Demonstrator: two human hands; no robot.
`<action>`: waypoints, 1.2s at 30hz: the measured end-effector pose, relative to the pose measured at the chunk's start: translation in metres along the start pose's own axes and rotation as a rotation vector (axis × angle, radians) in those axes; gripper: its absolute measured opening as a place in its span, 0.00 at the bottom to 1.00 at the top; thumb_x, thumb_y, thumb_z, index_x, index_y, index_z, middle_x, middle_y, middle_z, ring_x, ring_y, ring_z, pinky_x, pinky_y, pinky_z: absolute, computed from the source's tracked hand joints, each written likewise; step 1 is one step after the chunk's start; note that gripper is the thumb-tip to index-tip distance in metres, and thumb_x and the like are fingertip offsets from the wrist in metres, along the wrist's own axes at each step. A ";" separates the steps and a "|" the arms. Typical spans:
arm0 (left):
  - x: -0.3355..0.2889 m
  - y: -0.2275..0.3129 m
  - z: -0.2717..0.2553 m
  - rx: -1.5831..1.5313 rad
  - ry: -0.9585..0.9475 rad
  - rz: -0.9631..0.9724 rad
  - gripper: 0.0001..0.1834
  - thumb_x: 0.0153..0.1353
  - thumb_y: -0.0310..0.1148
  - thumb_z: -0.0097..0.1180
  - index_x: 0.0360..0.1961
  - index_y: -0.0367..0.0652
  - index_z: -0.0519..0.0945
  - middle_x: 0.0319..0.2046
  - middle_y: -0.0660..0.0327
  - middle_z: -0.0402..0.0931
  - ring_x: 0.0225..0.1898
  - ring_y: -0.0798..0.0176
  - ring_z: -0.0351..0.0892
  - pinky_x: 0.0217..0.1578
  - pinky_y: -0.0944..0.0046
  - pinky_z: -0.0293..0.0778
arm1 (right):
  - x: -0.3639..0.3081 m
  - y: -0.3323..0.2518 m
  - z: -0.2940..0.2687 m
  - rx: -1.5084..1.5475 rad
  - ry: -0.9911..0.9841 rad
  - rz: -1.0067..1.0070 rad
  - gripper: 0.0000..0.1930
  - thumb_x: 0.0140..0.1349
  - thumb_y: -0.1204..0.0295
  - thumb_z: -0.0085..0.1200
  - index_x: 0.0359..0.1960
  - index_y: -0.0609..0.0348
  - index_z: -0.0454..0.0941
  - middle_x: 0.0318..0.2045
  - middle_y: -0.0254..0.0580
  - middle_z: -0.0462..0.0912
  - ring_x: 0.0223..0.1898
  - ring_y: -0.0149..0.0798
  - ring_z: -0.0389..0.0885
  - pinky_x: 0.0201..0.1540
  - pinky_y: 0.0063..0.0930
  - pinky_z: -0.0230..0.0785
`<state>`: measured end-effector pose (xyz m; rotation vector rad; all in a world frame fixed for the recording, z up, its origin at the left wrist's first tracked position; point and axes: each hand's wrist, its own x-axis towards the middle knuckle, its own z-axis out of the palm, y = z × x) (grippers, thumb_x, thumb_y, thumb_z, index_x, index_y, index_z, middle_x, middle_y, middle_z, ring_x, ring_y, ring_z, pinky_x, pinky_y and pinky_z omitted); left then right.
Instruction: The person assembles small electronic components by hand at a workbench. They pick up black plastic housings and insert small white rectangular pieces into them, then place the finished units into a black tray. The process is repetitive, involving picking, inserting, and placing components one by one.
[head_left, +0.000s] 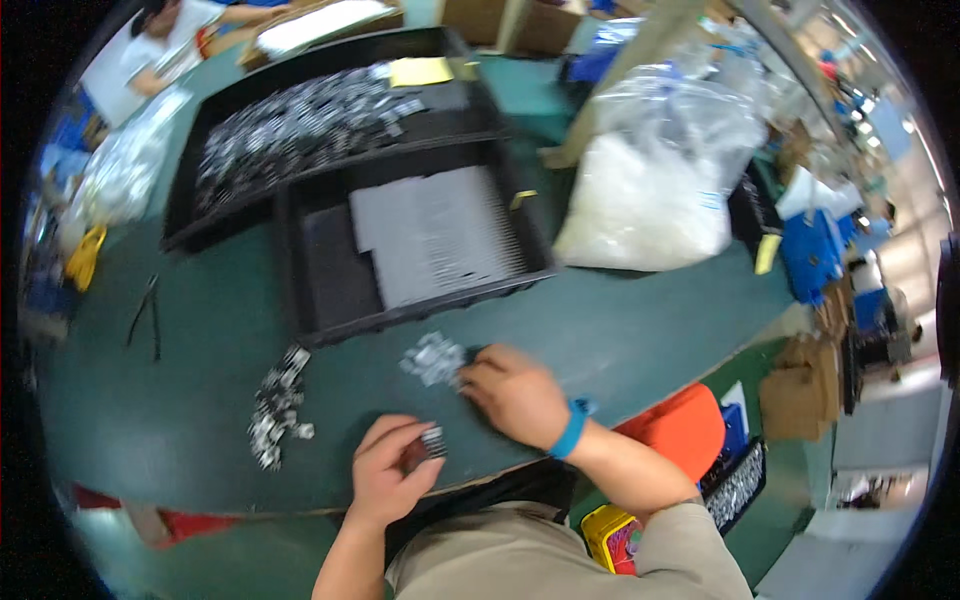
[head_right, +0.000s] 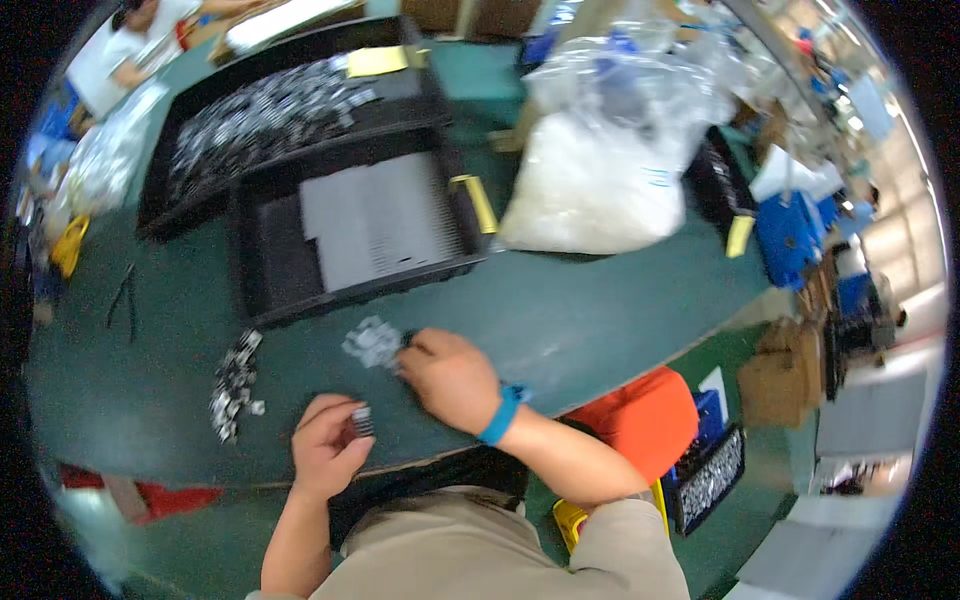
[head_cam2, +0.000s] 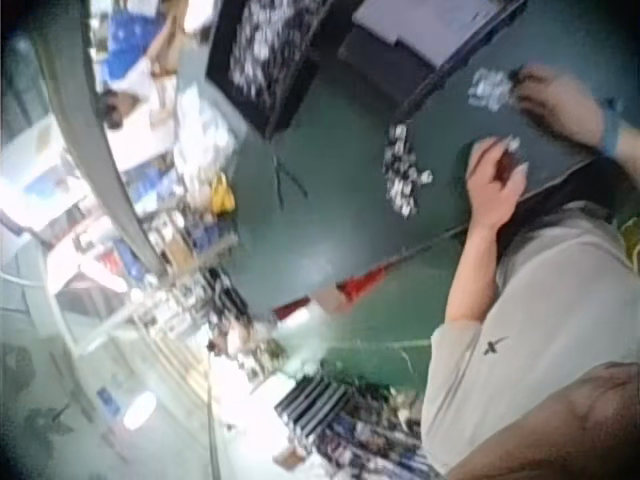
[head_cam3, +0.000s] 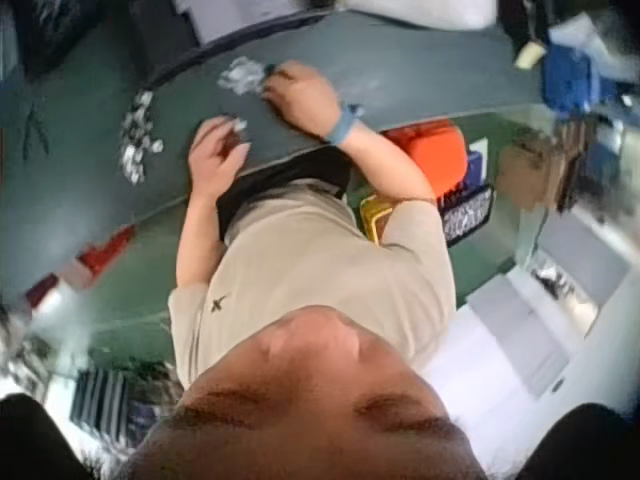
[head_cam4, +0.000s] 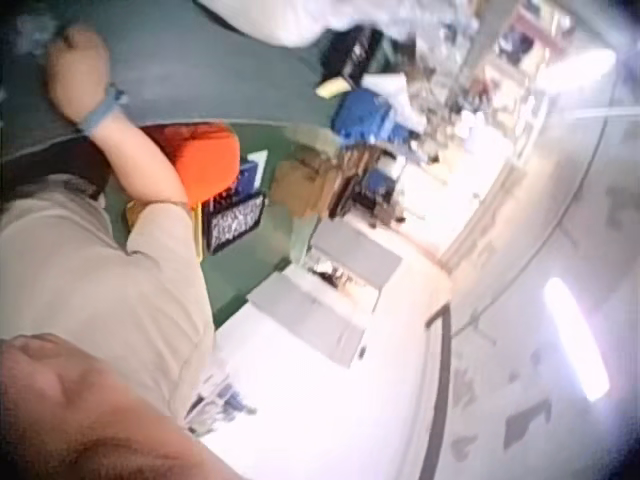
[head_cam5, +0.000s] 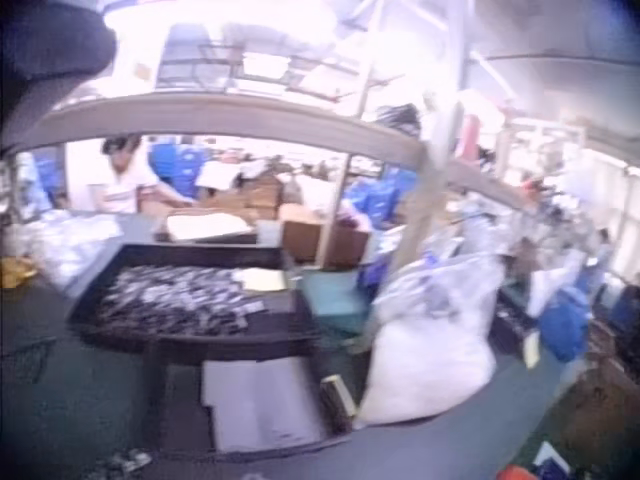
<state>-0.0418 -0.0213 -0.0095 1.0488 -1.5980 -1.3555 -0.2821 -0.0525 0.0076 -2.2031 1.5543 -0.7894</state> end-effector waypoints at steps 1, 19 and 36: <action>-0.001 -0.003 0.001 -0.012 -0.002 0.021 0.22 0.51 0.22 0.69 0.49 0.34 0.83 0.46 0.58 0.75 0.35 0.70 0.76 0.33 0.71 0.73 | 0.004 -0.001 -0.002 0.005 0.010 -0.029 0.10 0.53 0.72 0.66 0.37 0.58 0.81 0.34 0.47 0.78 0.38 0.54 0.80 0.41 0.46 0.74; 0.001 0.004 0.002 -0.066 0.005 0.082 0.23 0.50 0.24 0.71 0.50 0.38 0.83 0.43 0.60 0.77 0.33 0.70 0.75 0.31 0.70 0.71 | -0.005 -0.006 -0.021 0.728 -0.134 0.151 0.08 0.59 0.82 0.64 0.36 0.61 0.76 0.36 0.41 0.81 0.38 0.35 0.79 0.41 0.28 0.71; 0.000 0.005 0.003 -0.016 -0.021 0.073 0.25 0.49 0.25 0.72 0.51 0.38 0.83 0.44 0.60 0.76 0.33 0.69 0.75 0.31 0.69 0.72 | 0.007 -0.056 -0.035 0.366 -0.308 -0.073 0.08 0.54 0.83 0.61 0.35 0.61 0.77 0.31 0.47 0.79 0.32 0.49 0.81 0.35 0.37 0.74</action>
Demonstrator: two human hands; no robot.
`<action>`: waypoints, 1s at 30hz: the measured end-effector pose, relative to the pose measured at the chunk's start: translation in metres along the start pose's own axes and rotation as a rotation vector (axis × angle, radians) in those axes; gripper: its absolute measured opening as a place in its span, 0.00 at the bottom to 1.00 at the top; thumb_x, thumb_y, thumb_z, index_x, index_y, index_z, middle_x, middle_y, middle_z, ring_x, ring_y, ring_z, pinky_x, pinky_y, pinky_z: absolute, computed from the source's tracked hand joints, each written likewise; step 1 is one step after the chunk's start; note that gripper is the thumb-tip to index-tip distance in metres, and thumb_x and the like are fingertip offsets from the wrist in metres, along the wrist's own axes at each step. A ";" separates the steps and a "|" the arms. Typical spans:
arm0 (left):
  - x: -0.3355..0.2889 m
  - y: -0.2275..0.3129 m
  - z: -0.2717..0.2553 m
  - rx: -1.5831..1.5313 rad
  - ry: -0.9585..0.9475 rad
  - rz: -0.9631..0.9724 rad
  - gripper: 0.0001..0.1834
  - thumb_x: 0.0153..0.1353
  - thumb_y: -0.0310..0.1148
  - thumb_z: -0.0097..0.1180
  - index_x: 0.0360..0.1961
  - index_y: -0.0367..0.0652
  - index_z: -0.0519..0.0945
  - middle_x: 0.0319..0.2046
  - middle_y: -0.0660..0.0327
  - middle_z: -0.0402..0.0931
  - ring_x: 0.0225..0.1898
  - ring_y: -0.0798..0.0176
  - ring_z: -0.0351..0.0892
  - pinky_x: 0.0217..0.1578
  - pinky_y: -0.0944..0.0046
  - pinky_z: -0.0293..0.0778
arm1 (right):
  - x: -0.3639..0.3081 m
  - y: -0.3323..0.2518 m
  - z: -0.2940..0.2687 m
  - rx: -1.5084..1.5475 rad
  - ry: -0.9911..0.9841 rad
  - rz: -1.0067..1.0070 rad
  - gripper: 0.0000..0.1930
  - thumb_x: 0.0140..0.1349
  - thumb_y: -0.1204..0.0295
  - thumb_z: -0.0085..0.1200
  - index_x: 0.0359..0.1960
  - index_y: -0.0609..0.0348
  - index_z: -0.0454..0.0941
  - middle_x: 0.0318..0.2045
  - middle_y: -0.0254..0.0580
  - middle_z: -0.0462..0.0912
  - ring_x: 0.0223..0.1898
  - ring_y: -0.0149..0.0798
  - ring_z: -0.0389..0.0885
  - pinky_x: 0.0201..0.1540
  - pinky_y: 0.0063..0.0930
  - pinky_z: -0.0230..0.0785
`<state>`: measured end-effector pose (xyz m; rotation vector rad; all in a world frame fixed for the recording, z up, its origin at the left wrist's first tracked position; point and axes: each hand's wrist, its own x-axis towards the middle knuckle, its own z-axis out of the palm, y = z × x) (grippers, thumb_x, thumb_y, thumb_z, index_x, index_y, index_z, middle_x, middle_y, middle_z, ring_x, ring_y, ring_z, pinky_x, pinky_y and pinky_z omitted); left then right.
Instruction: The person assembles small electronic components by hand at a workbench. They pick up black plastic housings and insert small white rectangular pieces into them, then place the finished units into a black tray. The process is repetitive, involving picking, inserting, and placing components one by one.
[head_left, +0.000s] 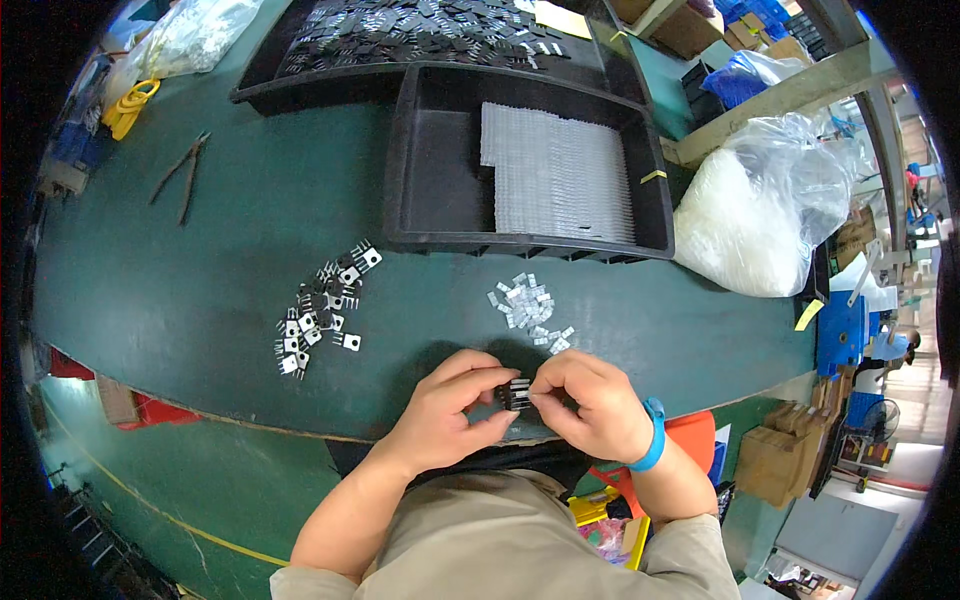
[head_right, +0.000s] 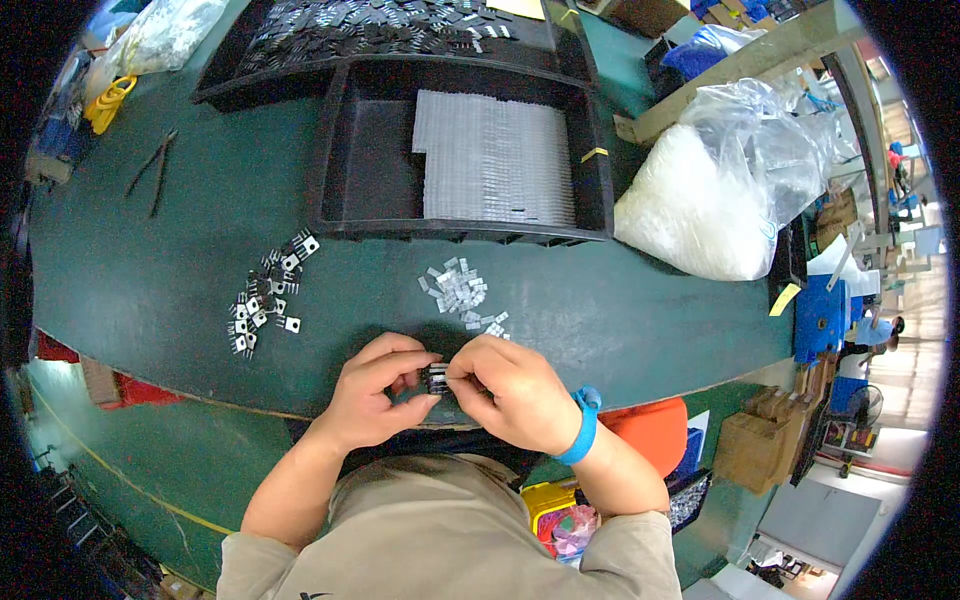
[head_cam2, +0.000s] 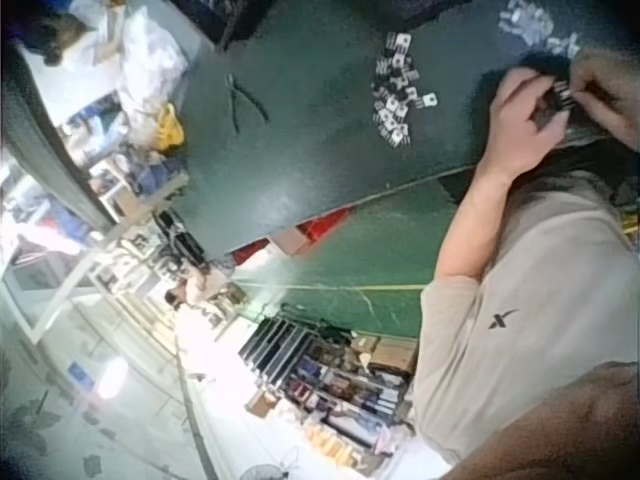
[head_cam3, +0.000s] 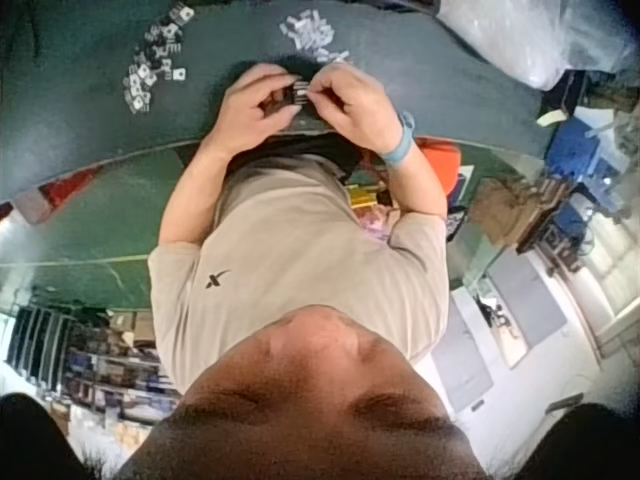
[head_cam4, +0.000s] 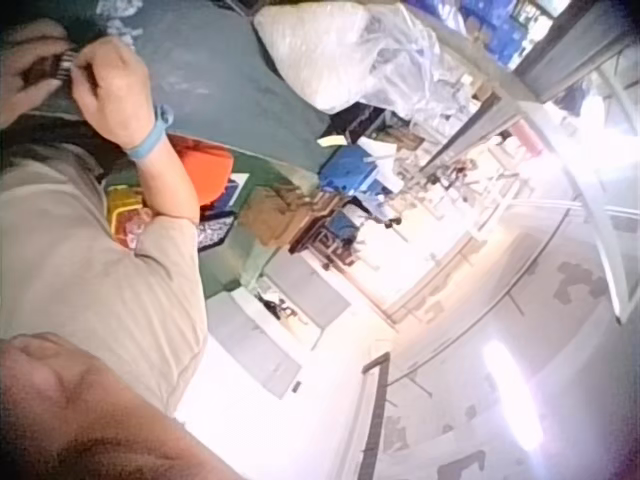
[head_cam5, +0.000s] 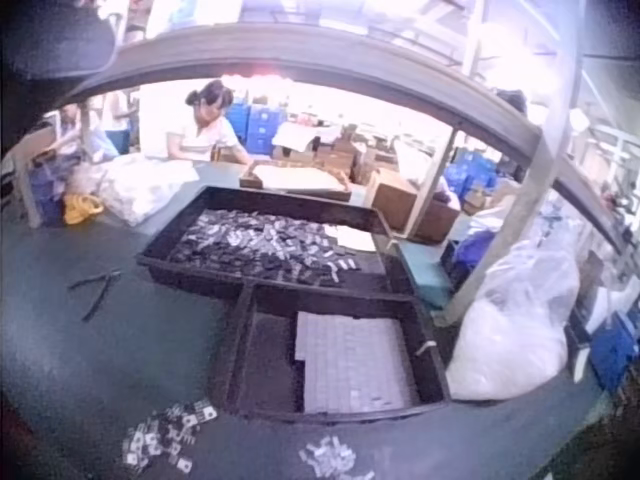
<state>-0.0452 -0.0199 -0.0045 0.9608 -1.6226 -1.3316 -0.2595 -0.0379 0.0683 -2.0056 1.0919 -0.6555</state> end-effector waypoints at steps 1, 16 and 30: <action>0.000 0.001 0.000 -0.004 0.002 -0.010 0.25 0.49 0.25 0.72 0.51 0.38 0.83 0.44 0.60 0.76 0.33 0.69 0.75 0.32 0.69 0.72 | 0.000 -0.001 0.000 -0.009 0.001 0.007 0.09 0.54 0.83 0.61 0.35 0.61 0.77 0.31 0.47 0.79 0.32 0.50 0.81 0.35 0.37 0.74; -0.001 0.001 0.000 -0.036 0.002 -0.014 0.23 0.51 0.26 0.71 0.50 0.38 0.83 0.44 0.60 0.76 0.34 0.68 0.76 0.33 0.68 0.74 | -0.004 -0.003 -0.003 -0.117 0.095 -0.038 0.12 0.51 0.82 0.61 0.39 0.60 0.81 0.36 0.48 0.83 0.35 0.52 0.84 0.37 0.40 0.77; -0.001 0.002 0.000 -0.033 0.023 -0.005 0.24 0.50 0.24 0.71 0.50 0.39 0.83 0.42 0.62 0.76 0.34 0.70 0.74 0.32 0.70 0.73 | 0.002 0.034 -0.003 -0.326 0.123 0.277 0.11 0.56 0.77 0.64 0.42 0.60 0.82 0.37 0.52 0.82 0.37 0.55 0.83 0.39 0.41 0.76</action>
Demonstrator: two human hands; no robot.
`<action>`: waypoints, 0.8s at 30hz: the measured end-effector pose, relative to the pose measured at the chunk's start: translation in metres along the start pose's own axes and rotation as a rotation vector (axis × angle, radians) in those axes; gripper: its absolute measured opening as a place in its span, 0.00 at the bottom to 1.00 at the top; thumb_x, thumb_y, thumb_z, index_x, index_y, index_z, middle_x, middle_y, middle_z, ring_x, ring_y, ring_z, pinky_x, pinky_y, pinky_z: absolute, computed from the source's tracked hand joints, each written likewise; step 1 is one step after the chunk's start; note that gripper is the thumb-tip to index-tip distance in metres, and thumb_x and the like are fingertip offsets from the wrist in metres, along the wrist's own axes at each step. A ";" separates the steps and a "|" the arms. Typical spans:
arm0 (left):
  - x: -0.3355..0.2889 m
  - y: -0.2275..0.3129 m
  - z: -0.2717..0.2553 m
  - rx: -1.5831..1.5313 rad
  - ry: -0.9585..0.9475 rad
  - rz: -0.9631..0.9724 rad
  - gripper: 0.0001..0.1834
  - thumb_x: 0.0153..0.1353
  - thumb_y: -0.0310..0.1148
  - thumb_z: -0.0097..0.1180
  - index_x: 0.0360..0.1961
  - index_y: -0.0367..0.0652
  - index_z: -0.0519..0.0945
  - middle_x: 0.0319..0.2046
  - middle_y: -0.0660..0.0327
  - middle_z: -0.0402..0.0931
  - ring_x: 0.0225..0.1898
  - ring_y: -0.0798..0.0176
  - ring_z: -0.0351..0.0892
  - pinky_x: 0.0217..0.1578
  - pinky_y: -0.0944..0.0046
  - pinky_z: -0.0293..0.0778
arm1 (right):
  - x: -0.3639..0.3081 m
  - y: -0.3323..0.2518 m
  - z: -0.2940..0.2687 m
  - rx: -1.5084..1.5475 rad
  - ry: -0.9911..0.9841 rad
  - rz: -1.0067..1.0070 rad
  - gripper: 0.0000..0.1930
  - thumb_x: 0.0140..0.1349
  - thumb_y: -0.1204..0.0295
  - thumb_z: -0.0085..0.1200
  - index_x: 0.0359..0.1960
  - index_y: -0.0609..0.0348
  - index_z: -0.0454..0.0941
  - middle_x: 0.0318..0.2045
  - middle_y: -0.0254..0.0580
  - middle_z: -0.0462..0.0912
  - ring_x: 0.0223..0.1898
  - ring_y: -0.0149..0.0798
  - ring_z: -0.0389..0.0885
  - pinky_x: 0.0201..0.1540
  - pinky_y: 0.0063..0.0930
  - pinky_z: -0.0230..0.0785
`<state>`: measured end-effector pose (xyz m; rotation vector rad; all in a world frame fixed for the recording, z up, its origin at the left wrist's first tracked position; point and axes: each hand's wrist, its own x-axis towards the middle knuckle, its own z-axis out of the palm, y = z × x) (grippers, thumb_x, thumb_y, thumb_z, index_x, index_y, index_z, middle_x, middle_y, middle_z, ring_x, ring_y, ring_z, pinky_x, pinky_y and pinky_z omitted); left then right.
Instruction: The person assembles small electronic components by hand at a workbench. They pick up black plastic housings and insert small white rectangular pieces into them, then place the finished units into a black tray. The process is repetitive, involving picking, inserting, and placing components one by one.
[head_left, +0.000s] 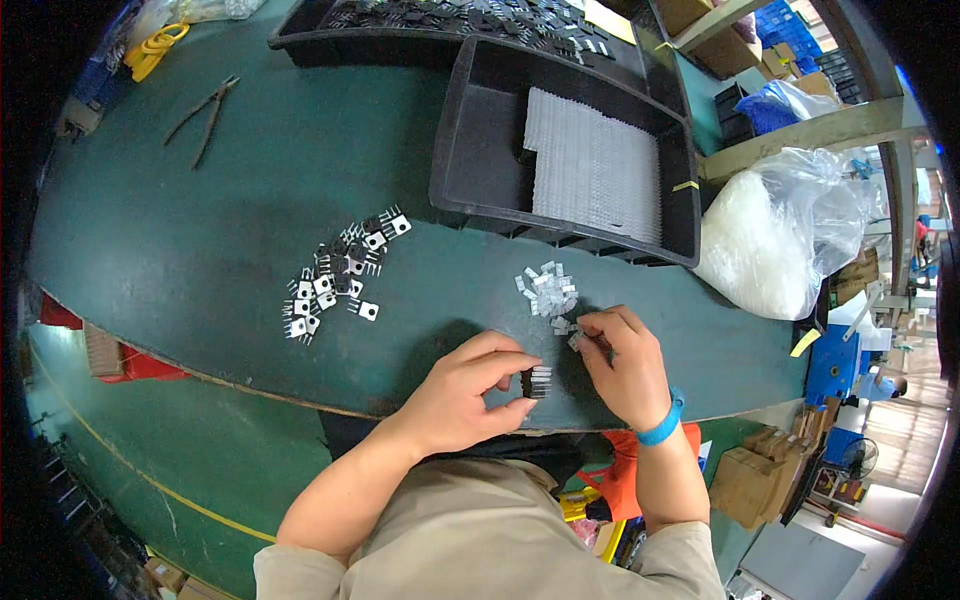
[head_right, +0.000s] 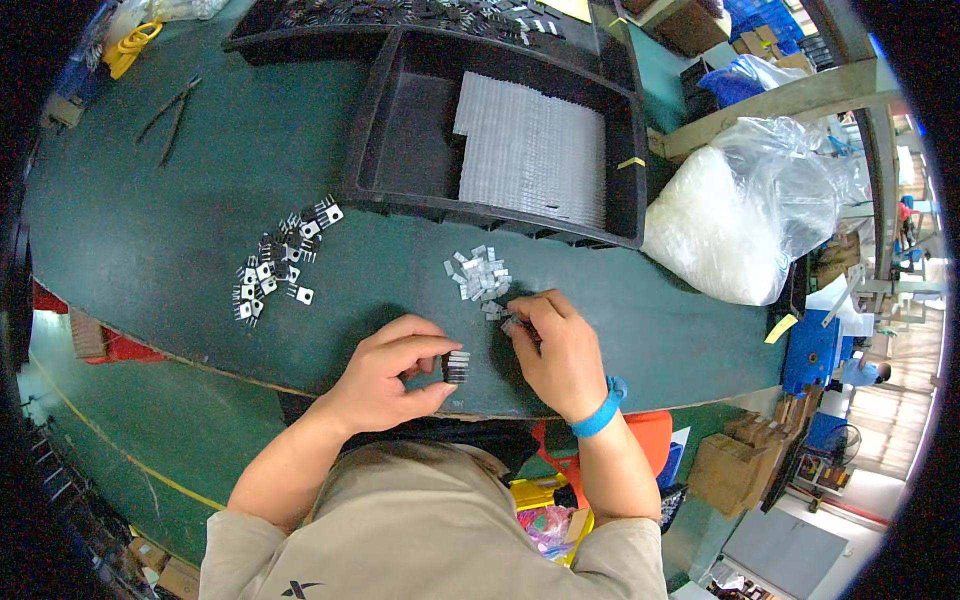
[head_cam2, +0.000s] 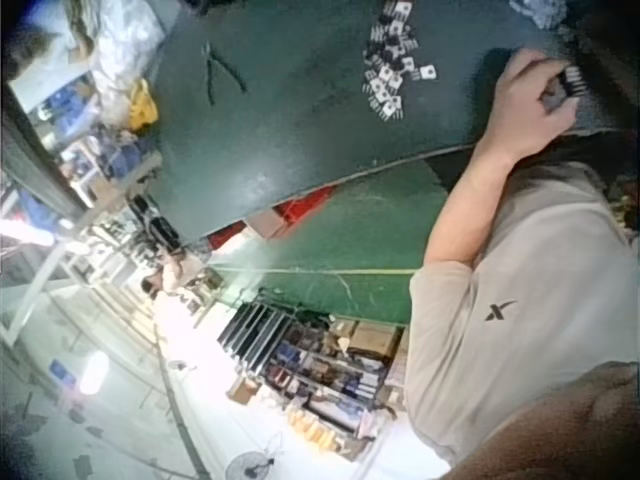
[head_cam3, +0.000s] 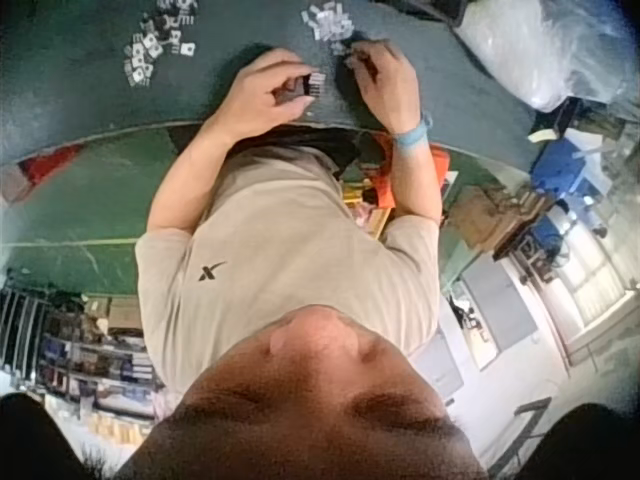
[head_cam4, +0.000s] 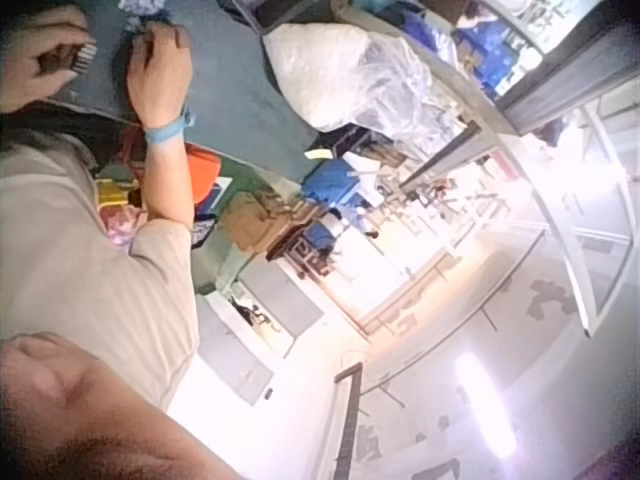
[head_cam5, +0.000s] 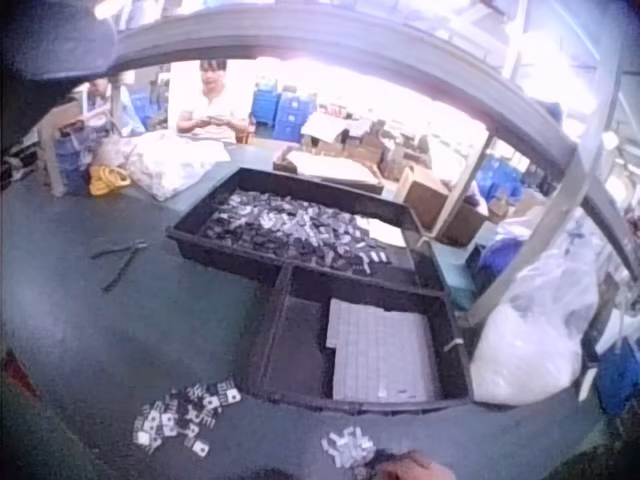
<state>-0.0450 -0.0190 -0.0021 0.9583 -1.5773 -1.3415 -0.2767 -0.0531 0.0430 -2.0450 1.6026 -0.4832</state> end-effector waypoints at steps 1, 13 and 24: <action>0.000 0.000 0.000 -0.007 0.005 -0.005 0.23 0.49 0.24 0.71 0.50 0.39 0.83 0.42 0.62 0.76 0.33 0.70 0.74 0.32 0.70 0.73 | 0.002 -0.001 0.001 0.019 -0.007 -0.004 0.11 0.56 0.77 0.64 0.41 0.60 0.82 0.37 0.52 0.82 0.37 0.55 0.83 0.39 0.41 0.76; 0.000 -0.002 0.001 -0.025 0.020 -0.010 0.23 0.50 0.24 0.71 0.50 0.39 0.83 0.41 0.62 0.76 0.33 0.70 0.74 0.32 0.71 0.73 | 0.018 0.006 0.019 -0.131 0.073 -0.284 0.08 0.53 0.77 0.66 0.34 0.59 0.81 0.33 0.46 0.81 0.34 0.52 0.82 0.36 0.41 0.75; 0.000 -0.002 0.001 -0.008 0.025 -0.007 0.23 0.49 0.25 0.72 0.49 0.39 0.83 0.42 0.62 0.76 0.33 0.70 0.74 0.32 0.70 0.73 | -0.008 -0.024 -0.005 0.307 0.018 -0.155 0.09 0.53 0.81 0.67 0.34 0.59 0.79 0.33 0.44 0.83 0.32 0.44 0.82 0.34 0.33 0.75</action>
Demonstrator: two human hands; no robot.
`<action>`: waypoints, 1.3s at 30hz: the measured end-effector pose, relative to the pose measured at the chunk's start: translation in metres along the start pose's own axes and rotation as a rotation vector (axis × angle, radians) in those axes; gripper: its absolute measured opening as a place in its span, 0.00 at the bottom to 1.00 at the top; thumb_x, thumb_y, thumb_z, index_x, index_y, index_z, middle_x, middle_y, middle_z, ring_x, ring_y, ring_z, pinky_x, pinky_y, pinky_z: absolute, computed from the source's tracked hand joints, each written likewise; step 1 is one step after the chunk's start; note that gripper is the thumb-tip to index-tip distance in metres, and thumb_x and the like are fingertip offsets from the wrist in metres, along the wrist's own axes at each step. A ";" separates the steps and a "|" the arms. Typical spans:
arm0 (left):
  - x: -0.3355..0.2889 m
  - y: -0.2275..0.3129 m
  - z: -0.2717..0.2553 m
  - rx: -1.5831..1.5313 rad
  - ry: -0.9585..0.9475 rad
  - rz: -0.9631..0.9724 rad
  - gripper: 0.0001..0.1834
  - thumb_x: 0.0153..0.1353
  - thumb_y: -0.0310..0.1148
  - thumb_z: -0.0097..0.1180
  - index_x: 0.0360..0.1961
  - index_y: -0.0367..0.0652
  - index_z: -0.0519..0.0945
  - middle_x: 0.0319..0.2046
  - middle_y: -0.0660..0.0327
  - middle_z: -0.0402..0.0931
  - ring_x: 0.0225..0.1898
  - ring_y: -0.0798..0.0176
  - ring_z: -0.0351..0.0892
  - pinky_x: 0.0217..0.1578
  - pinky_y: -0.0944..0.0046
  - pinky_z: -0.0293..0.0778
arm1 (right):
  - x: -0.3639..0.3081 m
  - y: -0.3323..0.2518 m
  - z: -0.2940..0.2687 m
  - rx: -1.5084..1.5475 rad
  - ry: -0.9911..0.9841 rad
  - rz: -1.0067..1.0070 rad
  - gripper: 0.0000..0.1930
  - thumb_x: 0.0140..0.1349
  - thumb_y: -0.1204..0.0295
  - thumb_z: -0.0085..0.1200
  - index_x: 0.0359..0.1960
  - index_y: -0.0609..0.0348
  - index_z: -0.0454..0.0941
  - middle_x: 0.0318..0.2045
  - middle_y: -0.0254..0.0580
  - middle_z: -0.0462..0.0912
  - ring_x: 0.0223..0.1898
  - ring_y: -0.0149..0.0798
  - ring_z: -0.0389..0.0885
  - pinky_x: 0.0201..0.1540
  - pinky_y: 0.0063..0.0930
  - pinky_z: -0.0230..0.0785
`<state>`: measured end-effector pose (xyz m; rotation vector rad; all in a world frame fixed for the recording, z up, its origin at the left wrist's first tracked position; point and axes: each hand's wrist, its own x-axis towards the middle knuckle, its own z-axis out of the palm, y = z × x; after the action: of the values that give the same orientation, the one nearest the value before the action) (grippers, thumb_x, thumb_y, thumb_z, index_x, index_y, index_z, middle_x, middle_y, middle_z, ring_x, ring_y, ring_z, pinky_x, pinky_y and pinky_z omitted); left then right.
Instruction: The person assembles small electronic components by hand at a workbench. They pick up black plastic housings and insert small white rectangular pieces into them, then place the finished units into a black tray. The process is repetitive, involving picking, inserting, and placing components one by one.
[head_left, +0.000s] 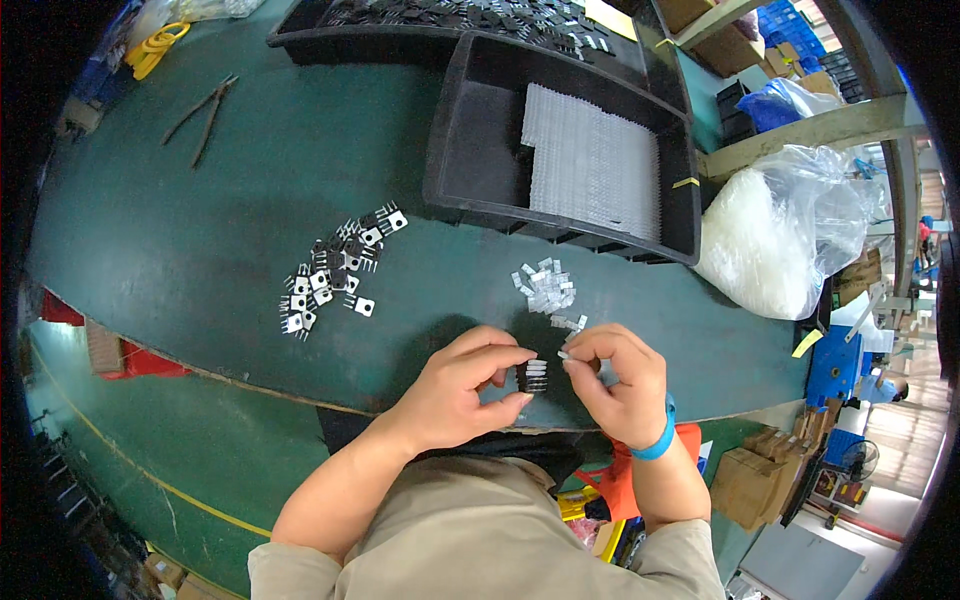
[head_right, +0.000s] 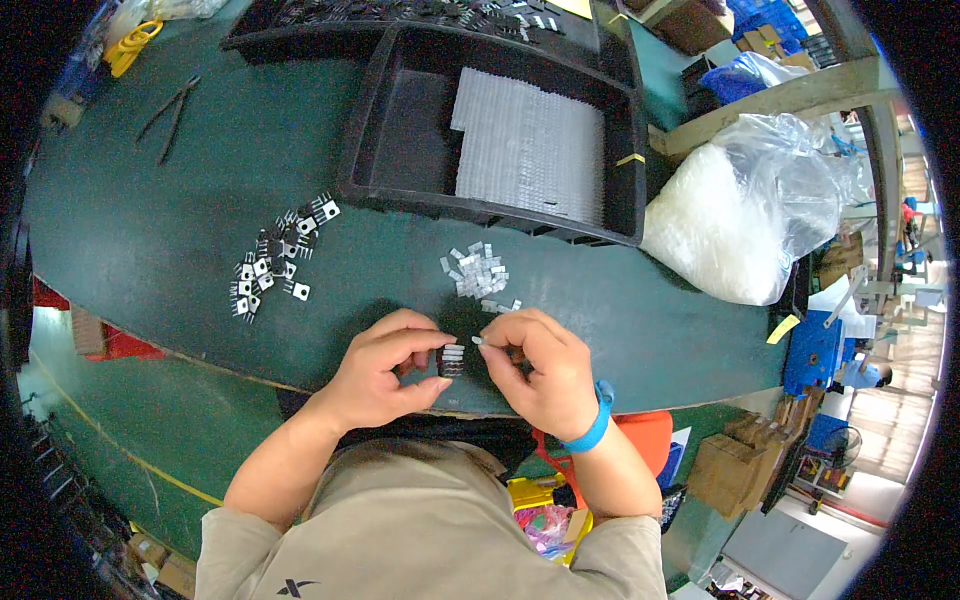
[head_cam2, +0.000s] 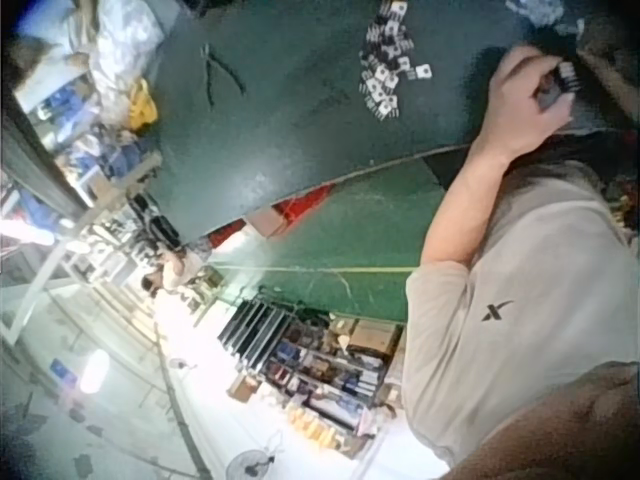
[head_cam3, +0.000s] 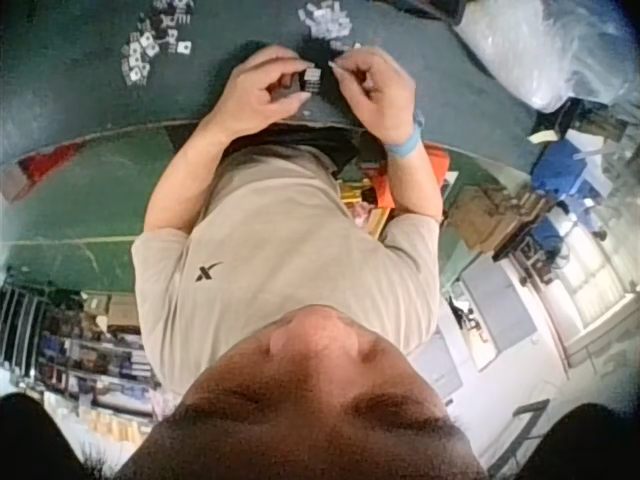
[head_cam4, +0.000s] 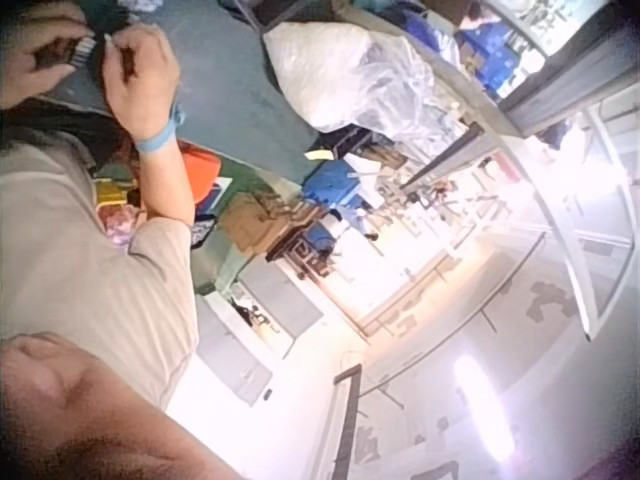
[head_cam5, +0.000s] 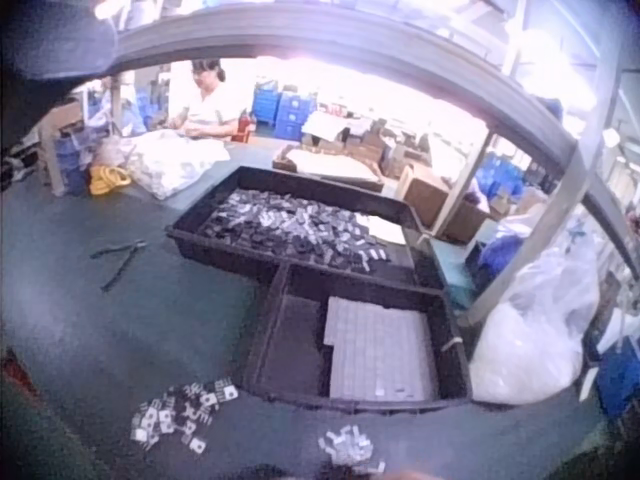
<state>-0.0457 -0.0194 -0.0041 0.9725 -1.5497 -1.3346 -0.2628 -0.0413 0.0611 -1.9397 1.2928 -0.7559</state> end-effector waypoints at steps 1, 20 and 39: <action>0.000 0.000 0.000 -0.001 0.002 0.000 0.23 0.49 0.25 0.72 0.49 0.39 0.83 0.42 0.62 0.76 0.33 0.70 0.74 0.32 0.70 0.73 | 0.000 -0.001 -0.001 0.030 -0.012 -0.029 0.09 0.54 0.82 0.66 0.34 0.60 0.79 0.33 0.44 0.82 0.32 0.43 0.82 0.34 0.32 0.74; -0.002 -0.001 0.001 0.032 0.005 0.018 0.24 0.49 0.25 0.71 0.51 0.38 0.83 0.44 0.60 0.77 0.34 0.69 0.76 0.35 0.70 0.75 | -0.005 -0.011 0.003 0.032 -0.104 -0.031 0.08 0.54 0.84 0.62 0.36 0.62 0.82 0.35 0.45 0.83 0.31 0.41 0.83 0.34 0.29 0.76; -0.001 0.000 0.001 0.034 0.016 0.011 0.23 0.50 0.25 0.71 0.49 0.39 0.84 0.43 0.60 0.77 0.35 0.69 0.77 0.34 0.70 0.75 | 0.006 0.031 0.002 -0.271 0.063 0.087 0.10 0.55 0.79 0.65 0.39 0.61 0.84 0.36 0.51 0.82 0.37 0.54 0.83 0.40 0.40 0.77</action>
<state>-0.0469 -0.0183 -0.0043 0.9919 -1.5676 -1.2939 -0.2755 -0.0550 0.0360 -2.0668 1.5758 -0.6290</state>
